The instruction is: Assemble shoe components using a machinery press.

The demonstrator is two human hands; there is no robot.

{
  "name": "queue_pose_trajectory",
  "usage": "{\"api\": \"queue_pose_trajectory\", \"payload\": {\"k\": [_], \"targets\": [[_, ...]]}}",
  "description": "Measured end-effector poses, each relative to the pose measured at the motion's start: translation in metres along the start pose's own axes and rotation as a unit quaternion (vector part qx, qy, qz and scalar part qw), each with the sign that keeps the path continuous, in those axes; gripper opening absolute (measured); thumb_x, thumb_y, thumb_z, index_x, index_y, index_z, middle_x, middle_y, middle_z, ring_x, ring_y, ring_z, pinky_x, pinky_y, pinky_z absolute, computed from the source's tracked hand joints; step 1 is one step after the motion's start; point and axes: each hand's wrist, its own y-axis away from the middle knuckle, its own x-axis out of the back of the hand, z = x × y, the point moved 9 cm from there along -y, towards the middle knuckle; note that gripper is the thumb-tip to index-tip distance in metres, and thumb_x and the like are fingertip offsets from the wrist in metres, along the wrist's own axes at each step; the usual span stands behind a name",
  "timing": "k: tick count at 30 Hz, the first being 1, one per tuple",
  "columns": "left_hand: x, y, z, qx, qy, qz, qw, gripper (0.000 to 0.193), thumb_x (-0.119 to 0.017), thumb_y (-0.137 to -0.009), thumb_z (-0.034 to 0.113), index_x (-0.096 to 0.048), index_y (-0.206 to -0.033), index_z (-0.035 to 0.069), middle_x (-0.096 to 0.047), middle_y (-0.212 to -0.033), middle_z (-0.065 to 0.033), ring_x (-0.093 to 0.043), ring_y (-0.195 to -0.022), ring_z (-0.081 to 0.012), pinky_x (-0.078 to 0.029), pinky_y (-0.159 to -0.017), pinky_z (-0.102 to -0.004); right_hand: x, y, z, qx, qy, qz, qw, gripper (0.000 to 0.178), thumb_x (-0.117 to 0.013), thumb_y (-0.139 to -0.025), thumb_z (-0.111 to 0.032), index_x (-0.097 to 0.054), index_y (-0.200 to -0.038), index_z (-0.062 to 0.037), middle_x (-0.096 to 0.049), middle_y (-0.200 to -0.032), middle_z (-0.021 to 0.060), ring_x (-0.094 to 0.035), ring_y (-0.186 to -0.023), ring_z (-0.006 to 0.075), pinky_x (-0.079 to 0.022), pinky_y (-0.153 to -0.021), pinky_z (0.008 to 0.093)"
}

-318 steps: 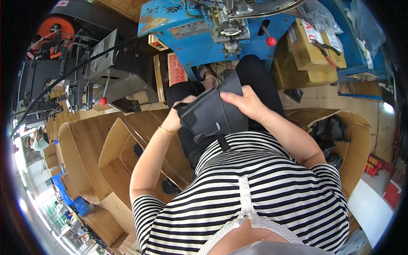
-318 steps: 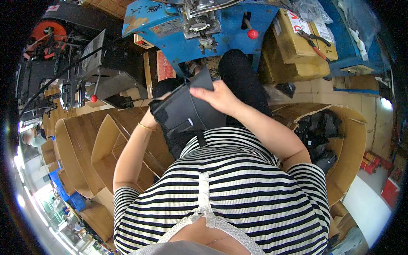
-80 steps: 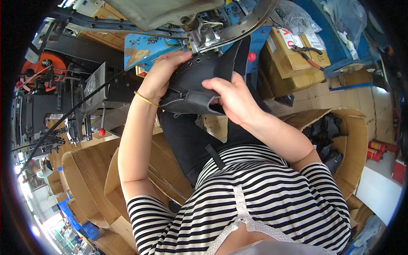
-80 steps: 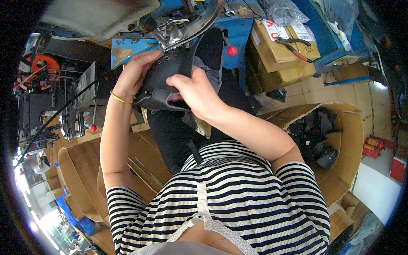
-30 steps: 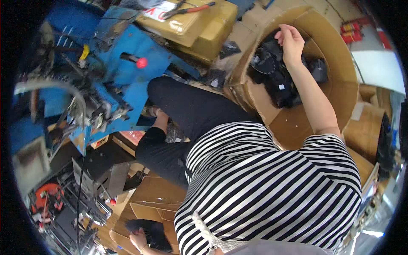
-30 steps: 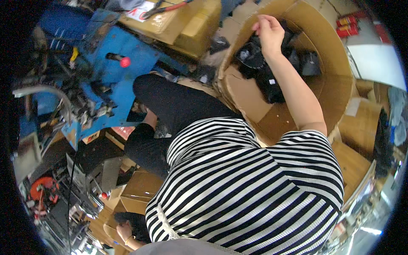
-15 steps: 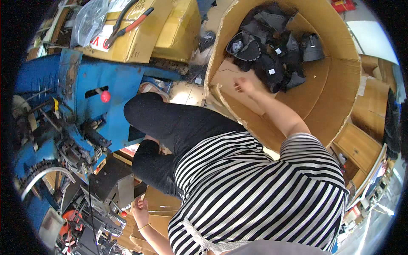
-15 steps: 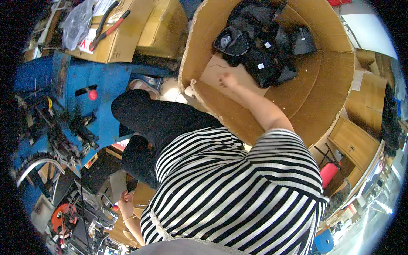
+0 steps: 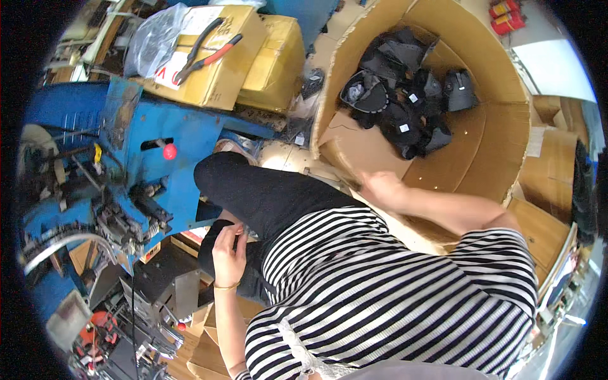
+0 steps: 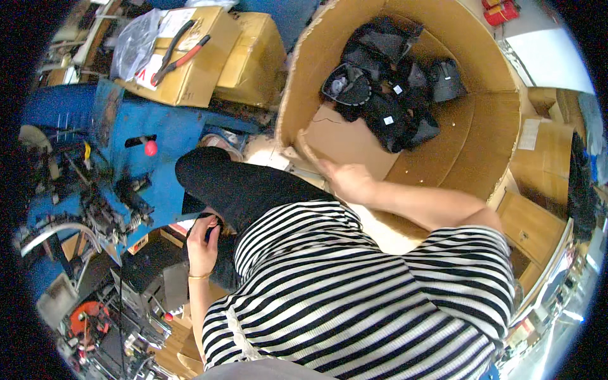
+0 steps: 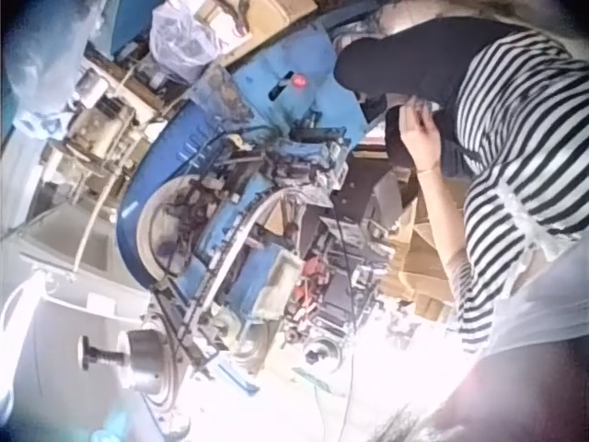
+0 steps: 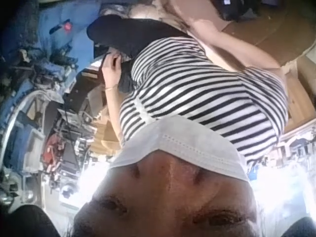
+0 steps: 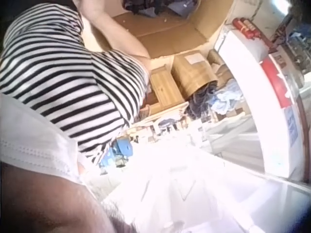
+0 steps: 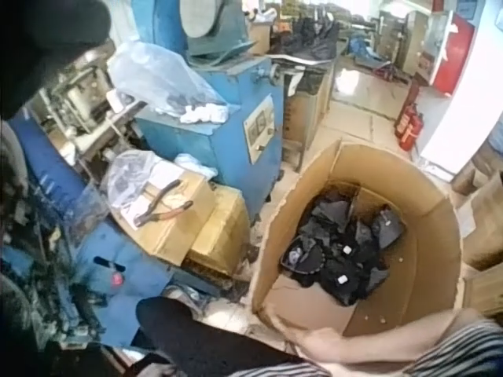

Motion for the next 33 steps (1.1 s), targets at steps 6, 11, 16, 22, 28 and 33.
{"api": "queue_pose_trajectory", "payload": {"k": [6, 11, 16, 22, 28, 33], "targets": [[0.019, 0.043, -0.033, 0.015, -0.052, 0.051, 0.997, 0.018, -0.063, -0.082, -0.002, -0.062, -0.1, -0.002, -0.064, -0.091, -0.0166, -0.063, -0.085, -0.0337, -0.05, -0.076, -0.0395, 0.022, 0.075, 0.124, -0.062, 0.159, -0.339, 0.925, 0.052, -0.058, -0.089, -0.047, -0.063, -0.118, -0.0035, -0.066, -0.114, 0.02, -0.063, -0.106, 0.0357, -0.047, -0.093, 0.0478], [0.019, 0.088, -0.067, 0.074, -0.023, 0.071, 0.994, 0.017, -0.064, -0.082, -0.002, -0.063, -0.099, -0.002, -0.063, -0.088, -0.0168, -0.063, -0.082, -0.0335, -0.05, -0.074, -0.0394, 0.071, 0.09, 0.182, -0.152, -0.088, -0.119, 0.977, 0.06, -0.055, -0.087, -0.055, -0.065, -0.115, -0.0021, -0.065, -0.116, 0.0183, -0.064, -0.103, 0.0332, -0.049, -0.088, 0.0452], [0.018, 0.103, -0.085, 0.097, -0.024, 0.041, 0.994, 0.019, -0.063, -0.083, -0.002, -0.062, -0.102, -0.003, -0.064, -0.088, -0.0168, -0.064, -0.08, -0.0321, -0.051, -0.072, -0.0389, 0.145, 0.138, 0.335, -0.263, -0.408, 0.165, 0.859, 0.071, -0.052, -0.085, -0.065, -0.067, -0.111, -0.0004, -0.065, -0.118, 0.0163, -0.066, -0.1, 0.0302, -0.052, -0.08, 0.0419], [0.006, 0.069, -0.067, 0.047, 0.006, 0.034, 0.998, 0.019, -0.064, -0.082, -0.002, -0.062, -0.101, -0.003, -0.063, -0.088, -0.0169, -0.064, -0.083, -0.0341, -0.05, -0.073, -0.0392, 0.265, 0.033, 0.44, -0.334, -0.366, 0.358, 0.791, 0.074, -0.054, -0.084, -0.064, -0.062, -0.117, 0.0021, -0.067, -0.114, 0.0154, -0.066, -0.098, 0.0278, -0.054, -0.079, 0.0356], [-0.001, 0.084, -0.074, 0.101, -0.014, 0.039, 0.994, 0.019, -0.064, -0.081, -0.002, -0.062, -0.1, -0.003, -0.063, -0.086, -0.0166, -0.064, -0.08, -0.0333, -0.05, -0.071, -0.0387, 0.212, -0.023, 0.268, -0.297, 0.048, 0.426, 0.853, 0.043, -0.059, -0.085, -0.023, -0.055, -0.124, -0.0037, -0.066, -0.103, 0.0247, -0.064, -0.098, 0.0391, -0.051, -0.084, 0.0463], [-0.006, 0.048, -0.056, 0.04, -0.02, 0.021, 0.999, 0.017, -0.064, -0.08, -0.001, -0.06, -0.097, -0.003, -0.061, -0.084, -0.0163, -0.062, -0.08, -0.0343, -0.049, -0.07, -0.0402, 0.144, 0.019, 0.124, 0.067, 0.073, 0.359, 0.928, 0.052, -0.058, -0.079, -0.005, -0.049, -0.13, -0.0048, -0.063, -0.087, 0.0248, -0.061, -0.082, 0.0433, -0.05, -0.071, 0.0483]]}}
